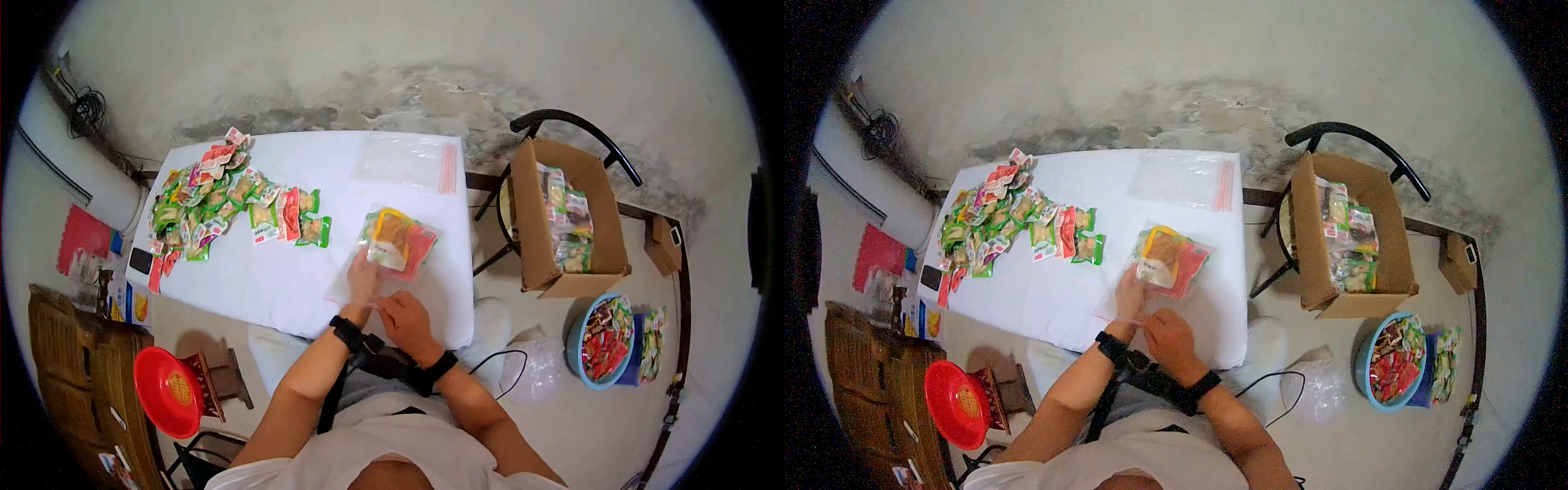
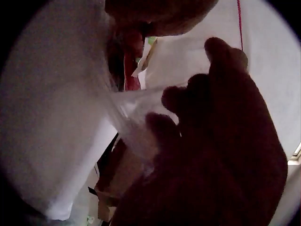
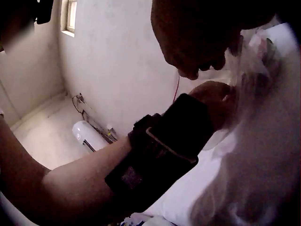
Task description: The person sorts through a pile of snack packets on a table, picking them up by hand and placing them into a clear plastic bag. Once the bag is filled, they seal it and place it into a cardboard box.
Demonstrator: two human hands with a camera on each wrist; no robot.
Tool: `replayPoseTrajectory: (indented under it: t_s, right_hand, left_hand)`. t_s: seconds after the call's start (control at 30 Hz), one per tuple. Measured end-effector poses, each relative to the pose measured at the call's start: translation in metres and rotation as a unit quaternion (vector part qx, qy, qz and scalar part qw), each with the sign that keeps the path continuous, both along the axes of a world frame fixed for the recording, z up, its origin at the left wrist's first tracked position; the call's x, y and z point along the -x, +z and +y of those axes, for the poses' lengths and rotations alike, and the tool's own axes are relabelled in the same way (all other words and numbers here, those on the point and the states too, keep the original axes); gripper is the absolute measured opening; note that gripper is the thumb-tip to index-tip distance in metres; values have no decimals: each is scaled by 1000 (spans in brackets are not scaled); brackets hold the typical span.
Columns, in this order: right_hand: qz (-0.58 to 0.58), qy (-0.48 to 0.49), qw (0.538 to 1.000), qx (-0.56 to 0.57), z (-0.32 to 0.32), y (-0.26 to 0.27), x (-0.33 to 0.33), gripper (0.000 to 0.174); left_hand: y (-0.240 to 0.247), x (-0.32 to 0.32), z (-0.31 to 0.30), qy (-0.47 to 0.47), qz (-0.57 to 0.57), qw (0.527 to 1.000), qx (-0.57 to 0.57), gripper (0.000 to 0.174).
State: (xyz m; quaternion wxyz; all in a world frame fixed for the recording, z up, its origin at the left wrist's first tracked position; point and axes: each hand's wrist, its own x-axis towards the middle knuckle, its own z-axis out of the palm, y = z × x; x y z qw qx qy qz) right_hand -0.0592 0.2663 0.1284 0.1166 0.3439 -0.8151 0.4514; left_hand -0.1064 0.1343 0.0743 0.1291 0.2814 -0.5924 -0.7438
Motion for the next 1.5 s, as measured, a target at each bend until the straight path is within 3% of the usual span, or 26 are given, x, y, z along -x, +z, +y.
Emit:
replayPoseTrajectory:
  t_s: [0.07, 0.17, 0.23, 0.47, 0.67, 0.73, 0.8, 0.83, 0.9, 0.93, 1.0, 1.07, 1.13, 1.23, 1.33, 1.4, 1.5]
  right_hand:
    - [7, -3, 1000, 7, 0, -2, 2, 15]
    - [-2, 0, 1000, -4, -1, -2, 0, 15]
    - [-14, 1, 1000, -22, -2, -1, 1, 16]
    - [-1, -3, 1000, -12, -2, 8, 2, 14]
    - [-15, 8, 999, -46, 5, 0, -2, 18]
    - [-10, 16, 998, -60, 10, -4, -5, 18]
    - [-23, 32, 995, -94, 14, -6, -8, 18]
    - [-26, 33, 995, -93, 17, -10, -9, 18]
    - [20, 65, 988, -137, 24, -22, -11, 16]
    - [18, 65, 988, -137, 26, -27, -12, 16]
    - [44, 69, 977, -197, 30, -35, -14, 16]
    - [43, 76, 970, -228, 35, -43, -15, 16]
    - [44, 82, 961, -260, 37, -42, -17, 17]
    - [45, 51, 968, -242, 42, -36, -19, 21]
    - [40, 10, 955, -292, 47, -39, -21, 24]
    - [27, 18, 948, -317, 47, -43, -19, 38]
    - [25, 33, 941, -337, 45, -47, -17, 38]
  left_hand:
    - [3, -1, -6, 7, 3, 1000, -5, 45]
    - [6, -1, -17, -64, -11, 995, 73, 47]
    - [0, 5, -18, -41, 12, 999, 1, 48]
    - [-21, 14, -16, -15, 40, 998, -54, 50]
    - [-14, -23, -15, -6, 19, 999, 48, 47]
    - [-21, -59, -22, -108, 48, 938, 325, 42]
    - [-8, -100, -34, -224, 57, 861, 453, 40]
    - [6, -118, -39, -225, 54, 861, 452, 40]
    - [29, -149, -49, -319, 46, 823, 468, 40]
    - [26, -156, -58, -320, 45, 823, 467, 40]
    - [26, -163, -68, -200, 137, 732, 637, 48]
    - [40, -151, -69, -200, 114, 716, 659, 52]
    - [44, -134, -75, -232, 79, 665, 705, 61]
    - [21, -115, -85, -263, 84, 629, 727, 59]
    - [16, -108, -90, -304, 91, 608, 728, 55]
    - [13, -106, -93, -296, 97, 617, 722, 49]
    - [12, -107, -95, -283, 107, 651, 696, 37]
